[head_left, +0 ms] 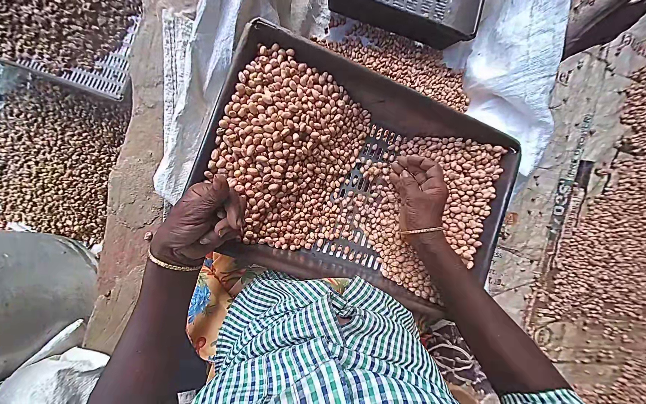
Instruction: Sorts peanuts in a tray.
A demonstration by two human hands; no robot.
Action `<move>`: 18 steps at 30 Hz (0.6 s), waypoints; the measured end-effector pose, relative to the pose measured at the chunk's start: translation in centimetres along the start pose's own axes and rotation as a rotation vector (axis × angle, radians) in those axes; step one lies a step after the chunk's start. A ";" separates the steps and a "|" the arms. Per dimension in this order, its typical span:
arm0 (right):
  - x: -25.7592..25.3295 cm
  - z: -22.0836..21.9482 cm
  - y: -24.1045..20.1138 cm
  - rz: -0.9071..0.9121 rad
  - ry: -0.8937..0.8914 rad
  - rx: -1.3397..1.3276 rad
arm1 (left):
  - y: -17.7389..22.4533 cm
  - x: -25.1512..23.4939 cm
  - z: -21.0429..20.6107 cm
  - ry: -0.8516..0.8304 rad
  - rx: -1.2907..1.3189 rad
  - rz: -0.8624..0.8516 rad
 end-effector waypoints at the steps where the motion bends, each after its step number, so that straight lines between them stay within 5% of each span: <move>1: 0.4 -0.2 -0.3 0.127 -0.085 0.168 | 0.0 -0.1 0.0 -0.001 -0.006 -0.006; 4: 3.6 -2.9 -0.8 0.446 -0.380 0.565 | -0.1 0.0 0.0 -0.015 -0.011 -0.007; 7: 4.2 -5.3 0.1 0.625 -0.445 0.800 | -0.1 0.0 -0.1 -0.009 -0.016 -0.015; 12: 4.7 -7.5 -2.1 0.498 -0.482 1.179 | -0.1 0.1 0.0 -0.002 -0.042 -0.018; 15: 2.8 -6.6 -2.0 0.430 -0.552 0.955 | -0.1 0.0 -0.1 -0.003 -0.046 -0.008; 18: 0.3 -4.2 -0.9 0.104 -0.499 0.090 | 0.0 0.1 -0.1 -0.006 -0.047 -0.025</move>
Point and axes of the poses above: each hand's wrist, its own x-axis away from the middle knuckle, its own z-axis out of the back of the hand, y = z × x, the point moved 1 cm from there along -x, towards the middle knuckle
